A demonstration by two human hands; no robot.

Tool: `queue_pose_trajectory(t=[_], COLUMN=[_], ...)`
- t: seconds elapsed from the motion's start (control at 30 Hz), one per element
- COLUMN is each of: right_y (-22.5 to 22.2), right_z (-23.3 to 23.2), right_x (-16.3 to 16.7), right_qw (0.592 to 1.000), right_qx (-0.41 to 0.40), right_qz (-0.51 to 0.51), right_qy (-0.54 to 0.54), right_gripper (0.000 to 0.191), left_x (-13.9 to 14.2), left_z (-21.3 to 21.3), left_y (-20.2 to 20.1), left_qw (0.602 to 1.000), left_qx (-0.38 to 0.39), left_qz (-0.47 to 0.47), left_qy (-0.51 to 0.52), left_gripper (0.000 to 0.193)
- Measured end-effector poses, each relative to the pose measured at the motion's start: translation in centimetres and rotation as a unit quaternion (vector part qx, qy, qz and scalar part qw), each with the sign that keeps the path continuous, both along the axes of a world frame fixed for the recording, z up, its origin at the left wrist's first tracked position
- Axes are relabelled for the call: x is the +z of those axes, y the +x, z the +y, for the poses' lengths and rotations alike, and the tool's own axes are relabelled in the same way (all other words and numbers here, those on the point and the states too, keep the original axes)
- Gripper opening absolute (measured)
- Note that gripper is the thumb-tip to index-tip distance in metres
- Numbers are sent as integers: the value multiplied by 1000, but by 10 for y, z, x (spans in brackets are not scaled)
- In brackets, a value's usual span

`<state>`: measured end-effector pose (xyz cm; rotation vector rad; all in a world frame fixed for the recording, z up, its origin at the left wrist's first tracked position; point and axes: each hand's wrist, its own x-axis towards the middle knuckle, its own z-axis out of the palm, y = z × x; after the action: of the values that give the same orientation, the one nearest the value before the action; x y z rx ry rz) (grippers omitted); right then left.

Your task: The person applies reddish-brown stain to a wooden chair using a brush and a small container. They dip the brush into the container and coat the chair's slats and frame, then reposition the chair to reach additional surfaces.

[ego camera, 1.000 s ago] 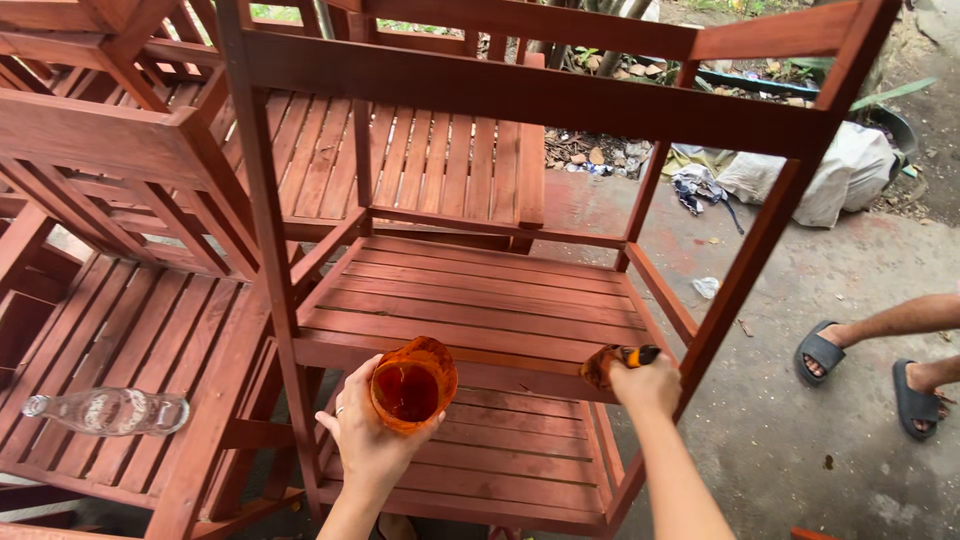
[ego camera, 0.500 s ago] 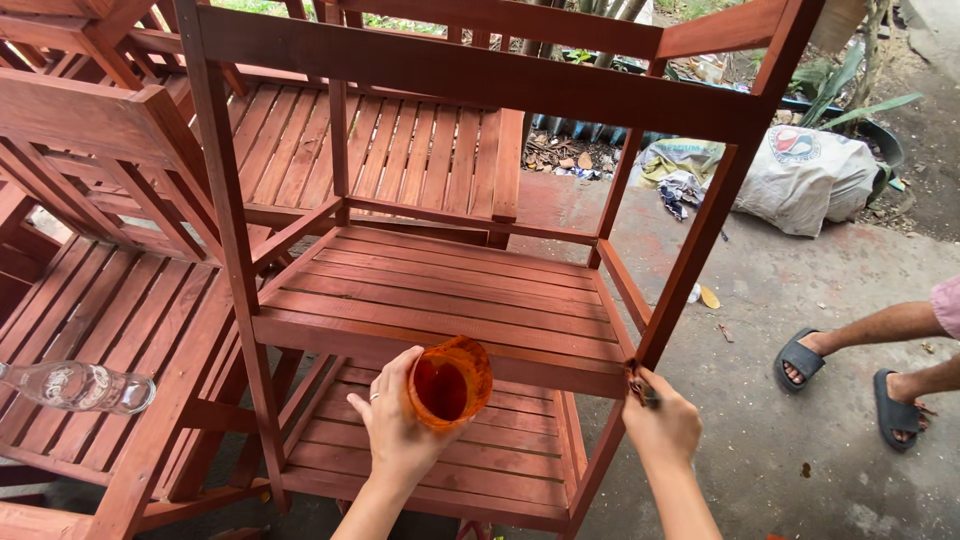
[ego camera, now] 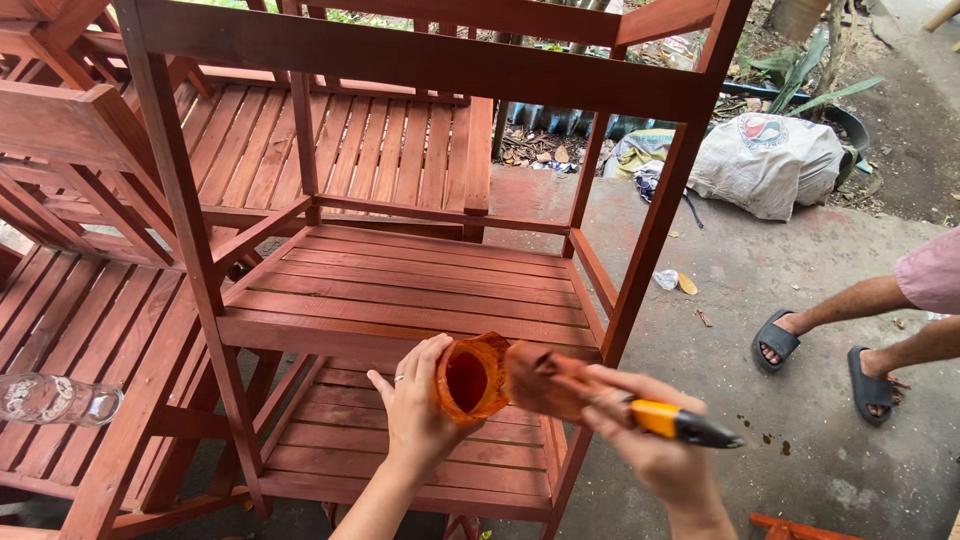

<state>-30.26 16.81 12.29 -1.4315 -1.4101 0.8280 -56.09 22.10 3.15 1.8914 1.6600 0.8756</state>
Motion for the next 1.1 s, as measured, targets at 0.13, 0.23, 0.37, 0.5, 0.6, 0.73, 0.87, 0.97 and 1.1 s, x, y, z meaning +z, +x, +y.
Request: queue_pose_trajectory(t=[0.13,0.23,0.37,0.5,0.6,0.73,0.87,0.97,1.1], right_y=[-38,-57,-71,-77,-78,-76,-67,-56,-44], right_z=[11,15,18,20,20,17,13,12,14], right_x=[12,13,9,3,-1,-6,-23,-48,-94], right_qw=[993,991,990,982,981,983,993,993,984], right_qx=[105,118,123,134,133,126,115,106,-64], right_qz=[-37,-54,-53,-103,-113,-106,-37,53,164], right_qy=[32,34,45,81,84,74,7,7,-12], right_gripper=[37,37,33,38,37,35,34,35,40], left_x=[9,14,17,15,14,11,0,-16,-40], left_z=[-3,-7,-13,-17,-19,-19,-16,-10,-9], left_y=[4,4,2,1,-1,-3,-6,-15,-38], left_qw=[999,996,990,990,989,985,993,997,995], left_qx=[-13,-18,-20,-18,-24,-32,-19,20,78], left_qz=[21,22,52,58,67,89,84,69,40], left_qy=[30,80,129,131,132,147,76,1,-53], left_gripper=[106,105,101,100,99,99,106,113,114])
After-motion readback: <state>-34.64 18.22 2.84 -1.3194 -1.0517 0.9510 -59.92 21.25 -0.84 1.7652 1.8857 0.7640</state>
